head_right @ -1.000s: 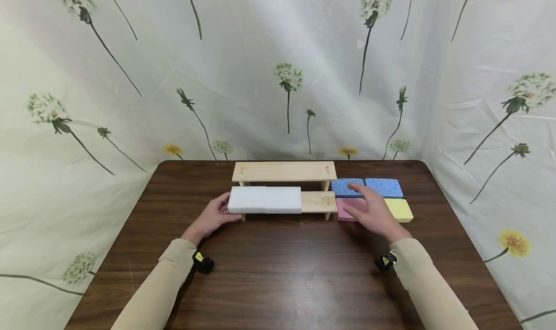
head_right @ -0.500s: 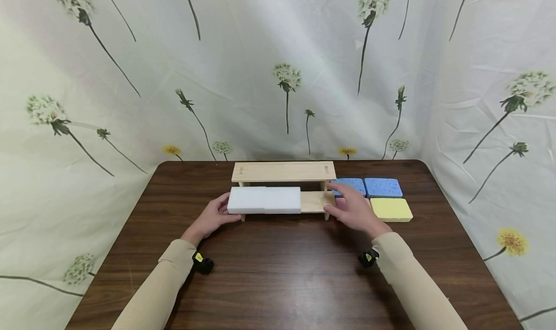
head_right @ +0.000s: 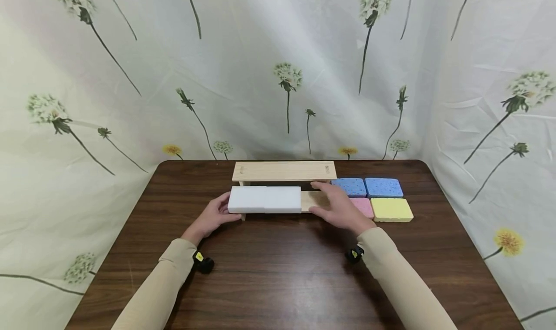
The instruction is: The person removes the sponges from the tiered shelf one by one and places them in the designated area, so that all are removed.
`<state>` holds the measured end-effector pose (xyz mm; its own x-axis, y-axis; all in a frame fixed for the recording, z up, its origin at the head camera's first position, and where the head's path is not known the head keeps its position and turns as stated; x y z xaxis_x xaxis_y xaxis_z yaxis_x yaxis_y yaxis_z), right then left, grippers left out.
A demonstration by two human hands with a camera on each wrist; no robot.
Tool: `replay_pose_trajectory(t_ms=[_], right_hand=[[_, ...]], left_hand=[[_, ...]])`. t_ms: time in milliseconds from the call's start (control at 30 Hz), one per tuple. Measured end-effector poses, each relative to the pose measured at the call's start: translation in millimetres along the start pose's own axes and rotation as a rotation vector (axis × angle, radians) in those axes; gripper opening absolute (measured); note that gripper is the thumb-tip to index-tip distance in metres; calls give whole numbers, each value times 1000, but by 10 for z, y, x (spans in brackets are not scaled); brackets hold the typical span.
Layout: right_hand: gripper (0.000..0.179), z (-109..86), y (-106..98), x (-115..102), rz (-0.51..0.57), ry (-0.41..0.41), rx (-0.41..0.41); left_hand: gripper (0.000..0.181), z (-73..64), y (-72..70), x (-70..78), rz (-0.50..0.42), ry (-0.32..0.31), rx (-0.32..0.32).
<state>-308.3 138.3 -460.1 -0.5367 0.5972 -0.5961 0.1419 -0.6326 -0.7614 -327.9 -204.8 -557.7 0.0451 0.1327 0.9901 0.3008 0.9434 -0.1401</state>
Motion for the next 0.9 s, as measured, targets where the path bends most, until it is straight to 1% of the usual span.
replay_pose_trajectory(t_ms=[233, 433, 667, 900], right_hand=[[76, 44, 111, -1, -58, 26, -49], [79, 102, 180, -24, -58, 26, -70], [84, 170, 267, -37, -57, 31, -89], [92, 213, 312, -85, -88, 24, -105]], left_hand=[[86, 5, -10, -18, 2, -13, 4], [86, -5, 2, -1, 5, -16, -4], [87, -7, 2, 0, 4, -5, -8], [86, -8, 13, 20, -1, -7, -17]])
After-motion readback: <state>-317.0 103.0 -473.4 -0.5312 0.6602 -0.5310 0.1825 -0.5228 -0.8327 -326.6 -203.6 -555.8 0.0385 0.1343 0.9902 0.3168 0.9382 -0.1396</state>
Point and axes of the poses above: each hand's wrist, its own z-axis towards the middle knuckle, its own y-axis out of the palm, x = y × z, the point moved 9 cm from there along z, towards the middle knuckle, and after that the axes turned 1 degree about x, right-handed, at the moved point
